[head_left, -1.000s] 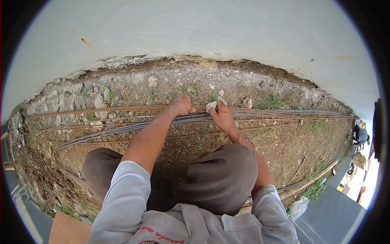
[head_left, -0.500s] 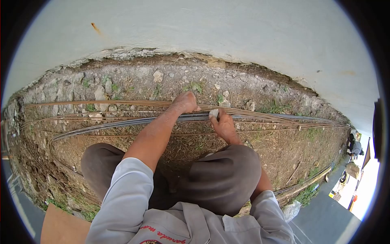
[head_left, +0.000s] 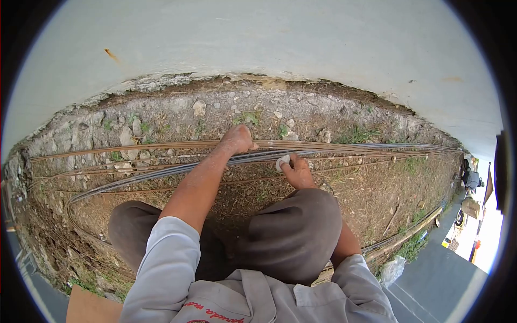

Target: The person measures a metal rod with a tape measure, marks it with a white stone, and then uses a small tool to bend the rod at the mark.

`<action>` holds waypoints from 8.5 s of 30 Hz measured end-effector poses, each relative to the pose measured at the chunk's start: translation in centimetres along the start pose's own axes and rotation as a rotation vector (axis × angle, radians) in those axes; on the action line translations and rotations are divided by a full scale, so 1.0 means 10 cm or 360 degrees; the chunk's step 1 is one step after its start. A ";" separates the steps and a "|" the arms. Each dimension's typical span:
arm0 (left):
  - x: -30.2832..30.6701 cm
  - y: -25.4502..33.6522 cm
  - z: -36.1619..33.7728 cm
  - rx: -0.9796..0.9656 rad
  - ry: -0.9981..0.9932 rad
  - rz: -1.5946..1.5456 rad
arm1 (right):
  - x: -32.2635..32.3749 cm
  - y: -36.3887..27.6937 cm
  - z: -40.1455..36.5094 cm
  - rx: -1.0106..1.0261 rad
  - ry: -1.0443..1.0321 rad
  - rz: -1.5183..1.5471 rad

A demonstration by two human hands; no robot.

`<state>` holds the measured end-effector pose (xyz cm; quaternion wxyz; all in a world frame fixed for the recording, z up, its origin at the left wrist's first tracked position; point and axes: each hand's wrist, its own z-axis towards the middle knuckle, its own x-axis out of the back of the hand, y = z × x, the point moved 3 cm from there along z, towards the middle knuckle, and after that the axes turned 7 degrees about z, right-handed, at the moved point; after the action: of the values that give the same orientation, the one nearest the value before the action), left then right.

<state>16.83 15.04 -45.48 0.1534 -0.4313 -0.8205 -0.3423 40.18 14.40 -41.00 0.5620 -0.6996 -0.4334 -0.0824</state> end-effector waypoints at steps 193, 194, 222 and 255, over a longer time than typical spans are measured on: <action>0.91 8.43 -4.05 -0.0134 -0.0457 -0.1702 | 8.29 -1.71 -3.60 -0.0128 -0.0211 -0.0286; 0.86 8.61 -3.99 -0.0149 -0.0468 -0.1690 | 8.43 -1.59 -3.61 -0.0197 -0.0210 -0.0304; 0.47 11.90 -2.00 -0.0024 -0.0311 -0.1805 | 11.39 0.66 -2.52 -0.0064 -0.0134 -0.0319; -0.02 12.27 -2.06 0.0314 0.0784 -0.3253 | 12.53 1.40 -1.04 0.0385 -0.1974 -0.1127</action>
<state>115.74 48.88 21.91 -0.0111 0.5607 -0.7642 -0.3187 130.39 69.98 28.15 0.2258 -0.3682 -0.8792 0.2012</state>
